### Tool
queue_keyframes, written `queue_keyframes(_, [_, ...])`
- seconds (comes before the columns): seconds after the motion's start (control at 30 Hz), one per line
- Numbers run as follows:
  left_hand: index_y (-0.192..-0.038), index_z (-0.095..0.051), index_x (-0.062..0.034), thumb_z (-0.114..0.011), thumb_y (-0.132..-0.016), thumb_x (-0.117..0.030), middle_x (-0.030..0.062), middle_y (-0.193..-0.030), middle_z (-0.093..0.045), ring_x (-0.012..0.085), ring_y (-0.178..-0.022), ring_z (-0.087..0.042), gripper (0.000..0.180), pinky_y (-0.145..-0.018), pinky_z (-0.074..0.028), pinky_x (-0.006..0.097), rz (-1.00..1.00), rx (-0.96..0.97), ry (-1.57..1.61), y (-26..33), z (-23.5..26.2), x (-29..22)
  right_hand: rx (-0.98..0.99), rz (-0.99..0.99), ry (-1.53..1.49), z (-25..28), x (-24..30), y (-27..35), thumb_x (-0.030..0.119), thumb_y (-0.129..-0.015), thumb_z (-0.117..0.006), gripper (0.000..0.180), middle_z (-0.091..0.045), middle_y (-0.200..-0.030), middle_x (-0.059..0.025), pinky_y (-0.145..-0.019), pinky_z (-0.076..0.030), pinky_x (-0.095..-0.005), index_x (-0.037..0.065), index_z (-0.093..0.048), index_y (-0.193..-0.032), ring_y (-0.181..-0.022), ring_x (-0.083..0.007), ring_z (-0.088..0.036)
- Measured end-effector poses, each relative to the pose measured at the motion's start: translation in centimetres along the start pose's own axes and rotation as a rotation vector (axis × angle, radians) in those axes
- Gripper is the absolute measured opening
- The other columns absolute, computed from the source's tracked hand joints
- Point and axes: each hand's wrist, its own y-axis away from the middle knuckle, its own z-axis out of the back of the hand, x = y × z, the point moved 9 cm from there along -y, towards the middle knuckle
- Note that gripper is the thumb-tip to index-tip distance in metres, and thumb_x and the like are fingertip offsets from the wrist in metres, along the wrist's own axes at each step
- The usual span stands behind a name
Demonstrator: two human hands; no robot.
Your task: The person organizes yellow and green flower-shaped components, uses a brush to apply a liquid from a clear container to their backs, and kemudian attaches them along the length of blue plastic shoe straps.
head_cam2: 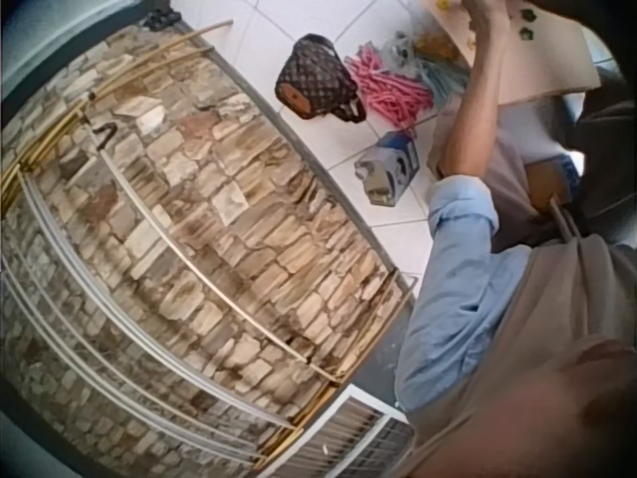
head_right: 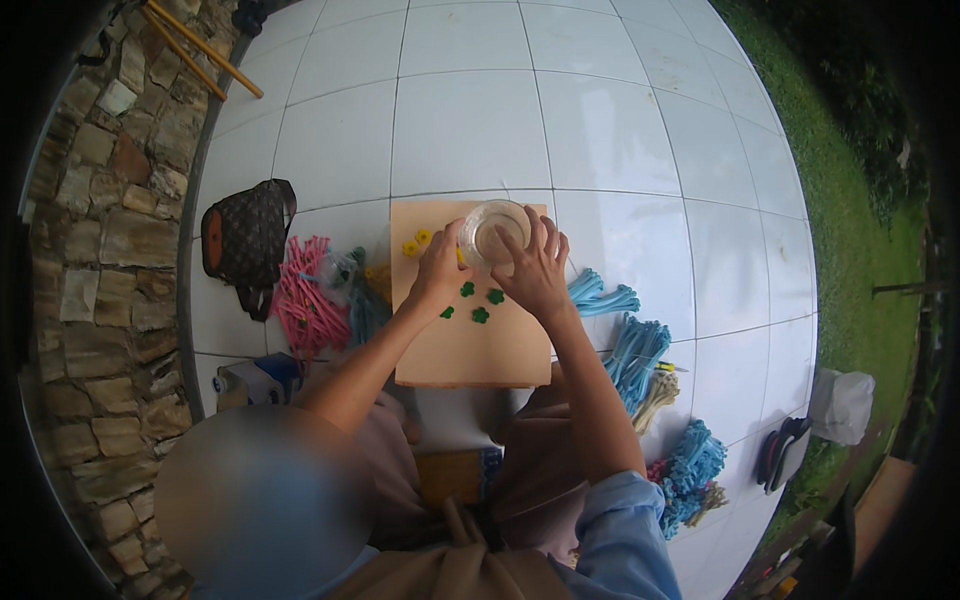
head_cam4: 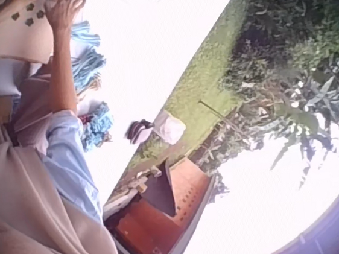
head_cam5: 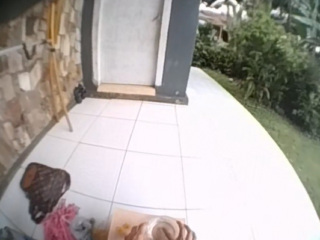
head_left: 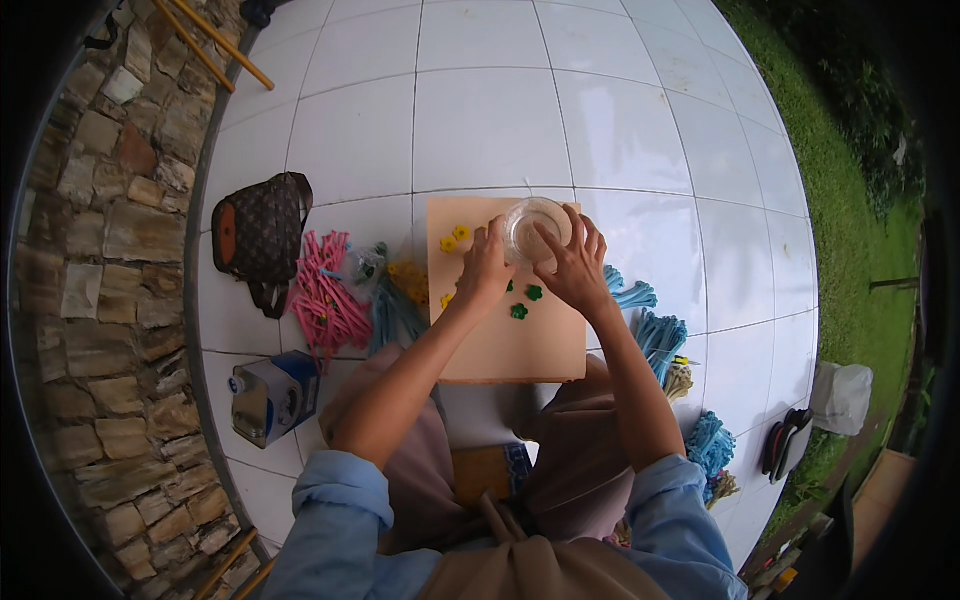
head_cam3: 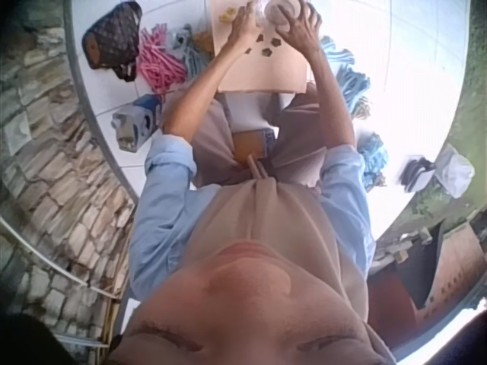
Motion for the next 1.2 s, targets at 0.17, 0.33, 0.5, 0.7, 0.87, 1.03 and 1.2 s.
queue_keyframes(0.17, [-0.128, -0.03, -0.0077, -0.067, -0.072, -0.005, 0.0221, -0.115, -0.043, 0.0398, -0.096, -0.054, 0.067, -0.081, -0.046, 0.044, 0.016, 0.015, -0.003, 0.0, 0.1, -0.2, -0.012, 0.021, 0.092, -0.1, 0.7, -0.5, 0.023, -0.071, -0.062, 0.043, -0.032, -0.134, -0.0113, -0.099, -0.021, -0.0534, 0.021, -0.057, -0.114, -0.122, -0.0338, -0.029])
queue_keyframes(0.33, [-0.124, -0.038, -0.0033, -0.07, -0.067, -0.001, 0.018, -0.097, -0.05, 0.0287, -0.077, -0.058, 0.066, -0.072, -0.047, 0.038, -0.061, -0.124, -0.084, 0.1, 0.6, -0.5, 0.01, 0.065, 0.151, -0.3, 1.8, -0.2, 0.019, -0.075, -0.06, 0.036, -0.034, -0.134, -0.0091, -0.1, -0.021, -0.0533, 0.022, -0.059, -0.111, -0.123, -0.0321, -0.029])
queue_keyframes(0.5, [-0.126, -0.037, -0.0017, -0.069, -0.068, -0.001, 0.0205, -0.097, -0.049, 0.033, -0.08, -0.057, 0.066, -0.072, -0.047, 0.04, -0.077, -0.112, -0.131, 0.2, 0.6, -1.1, 0.019, 0.091, 0.163, -0.1, 2.0, 0.1, 0.015, -0.072, -0.062, 0.036, -0.034, -0.134, -0.0052, -0.1, -0.021, -0.0544, 0.021, -0.059, -0.108, -0.123, -0.0311, -0.029])
queue_keyframes(0.7, [-0.125, -0.038, -0.0009, -0.071, -0.066, -0.002, 0.0223, -0.097, -0.051, 0.0349, -0.082, -0.056, 0.067, -0.073, -0.047, 0.041, -0.097, -0.144, -0.136, 0.3, 1.0, -1.2, 0.063, 0.124, 0.204, -0.1, 3.0, 0.7, 0.009, -0.071, -0.059, 0.039, -0.034, -0.134, -0.0027, -0.101, -0.021, -0.0549, 0.022, -0.06, -0.108, -0.124, -0.0305, -0.029])
queue_keyframes(0.87, [-0.125, -0.037, 0.0012, -0.069, -0.068, -0.001, 0.024, -0.101, -0.05, 0.0373, -0.089, -0.055, 0.066, -0.076, -0.047, 0.041, -0.056, -0.099, -0.148, 0.4, 1.0, -1.5, 0.061, 0.144, 0.207, 0.4, 3.5, 1.3, 0.007, -0.069, -0.058, 0.04, -0.036, -0.133, -0.0023, -0.101, -0.021, -0.0548, 0.021, -0.061, -0.107, -0.124, -0.0303, -0.028])
queue_keyframes(1.03, [-0.126, -0.035, 0.0031, -0.068, -0.069, 0.001, 0.0255, -0.105, -0.049, 0.0387, -0.095, -0.054, 0.066, -0.079, -0.047, 0.04, -0.061, -0.092, -0.177, 0.6, 0.8, -1.7, 0.04, 0.126, 0.182, 0.8, 3.3, 1.6, 0.007, -0.07, -0.057, 0.033, -0.037, -0.131, -0.0032, -0.101, -0.021, -0.0549, 0.019, -0.064, -0.1, -0.124, -0.0296, -0.028])
queue_keyframes(1.2, [-0.127, -0.034, 0.0031, -0.068, -0.069, 0.001, 0.0259, -0.106, -0.049, 0.0384, -0.096, -0.054, 0.068, -0.08, -0.047, 0.041, -0.056, -0.086, -0.14, 0.5, 0.9, -1.3, 0.048, 0.061, 0.116, 0.6, 2.6, 1.9, 0.006, -0.071, -0.055, 0.03, -0.037, -0.131, -0.0063, -0.101, -0.02, -0.0548, 0.019, -0.067, -0.095, -0.123, -0.0314, -0.028])
